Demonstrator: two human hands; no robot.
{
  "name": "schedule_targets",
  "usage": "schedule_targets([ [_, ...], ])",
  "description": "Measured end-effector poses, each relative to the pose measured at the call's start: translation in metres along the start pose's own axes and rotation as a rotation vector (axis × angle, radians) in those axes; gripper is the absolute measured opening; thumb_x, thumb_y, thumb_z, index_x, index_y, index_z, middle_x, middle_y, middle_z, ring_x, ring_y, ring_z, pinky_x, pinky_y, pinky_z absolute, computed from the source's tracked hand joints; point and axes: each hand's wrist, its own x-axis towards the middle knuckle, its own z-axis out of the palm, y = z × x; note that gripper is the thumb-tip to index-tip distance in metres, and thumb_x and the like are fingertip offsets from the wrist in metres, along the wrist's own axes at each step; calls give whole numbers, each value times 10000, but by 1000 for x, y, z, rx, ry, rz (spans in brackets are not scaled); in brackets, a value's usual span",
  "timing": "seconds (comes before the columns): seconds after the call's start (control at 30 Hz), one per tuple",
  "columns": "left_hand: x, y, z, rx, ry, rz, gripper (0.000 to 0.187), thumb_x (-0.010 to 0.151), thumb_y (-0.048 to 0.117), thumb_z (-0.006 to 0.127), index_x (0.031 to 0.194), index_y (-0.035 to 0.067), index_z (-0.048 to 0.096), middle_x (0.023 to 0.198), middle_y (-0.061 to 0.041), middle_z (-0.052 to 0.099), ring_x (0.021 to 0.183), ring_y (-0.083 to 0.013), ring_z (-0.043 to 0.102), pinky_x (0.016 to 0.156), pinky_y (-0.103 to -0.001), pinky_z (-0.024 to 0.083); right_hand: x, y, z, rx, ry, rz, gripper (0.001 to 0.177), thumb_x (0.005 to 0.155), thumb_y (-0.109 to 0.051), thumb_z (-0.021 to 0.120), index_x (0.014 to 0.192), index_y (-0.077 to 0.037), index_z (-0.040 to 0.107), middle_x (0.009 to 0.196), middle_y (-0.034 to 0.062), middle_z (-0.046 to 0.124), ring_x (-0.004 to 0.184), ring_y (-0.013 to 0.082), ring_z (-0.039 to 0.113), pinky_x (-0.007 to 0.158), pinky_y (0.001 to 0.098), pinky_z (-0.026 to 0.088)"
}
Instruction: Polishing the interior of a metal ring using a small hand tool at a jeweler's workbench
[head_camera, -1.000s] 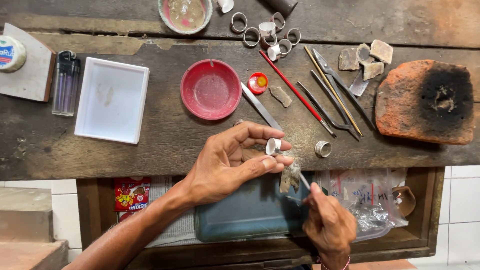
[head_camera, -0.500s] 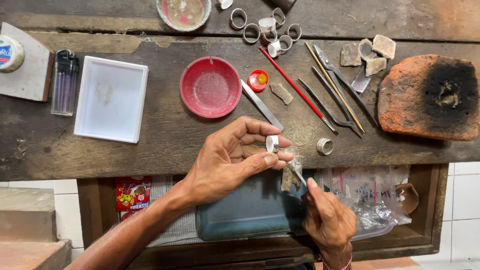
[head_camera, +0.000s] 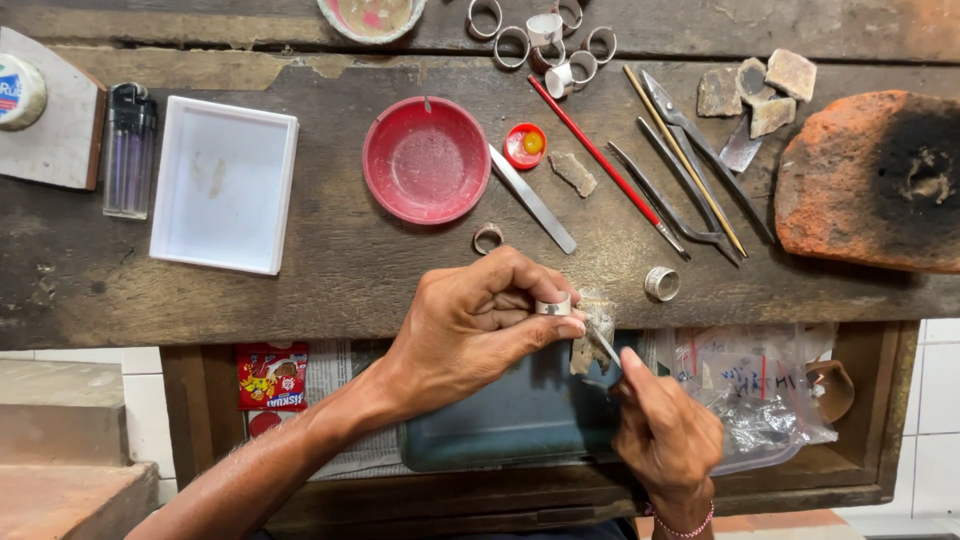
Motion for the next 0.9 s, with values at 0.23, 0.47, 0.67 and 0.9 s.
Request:
schedule_targets([
  [0.23, 1, 0, -1, 100, -43, 20, 173, 868, 116, 806, 992, 40, 712, 1071, -117, 739, 870, -79, 701, 796, -192, 671, -4, 3, 4, 10, -41, 34, 267, 1058, -61, 565, 1270, 94, 614, 1040, 128, 756, 613, 198, 629, 561, 364, 480],
  [0.47, 3, -2, -3, 137, -51, 118, 136, 909, 97, 772, 1024, 45, 723, 1088, -158, 753, 1044, -187, 740, 899, -232, 595, -9, 5, 4, 27, -79, 83, 281, 1064, -72, 570, 1317, 35, 622, 1096, 100, 754, 630, 179, 619, 611, 355, 494],
  [0.67, -3, -9, 3, -137, 5, -28, 208, 874, 18, 788, 1039, 52, 667, 1142, -165, 714, 1080, -188, 724, 963, -257, 617, -12, 7, 4, 36, -102, 111, 297, 1066, -101, 570, 1334, 12, 630, 1015, 82, 744, 599, 177, 581, 604, 357, 477],
  [0.9, -3, -6, 3, -372, -11, -93, 486, 912, -117, 720, 1369, -10, 596, 1264, -130, 619, 1163, -261, 726, 1127, -321, 579, -8, 5, 4, 41, -101, 107, 302, 1067, -97, 561, 1334, 27, 627, 947, 80, 718, 588, 188, 557, 596, 369, 459],
])
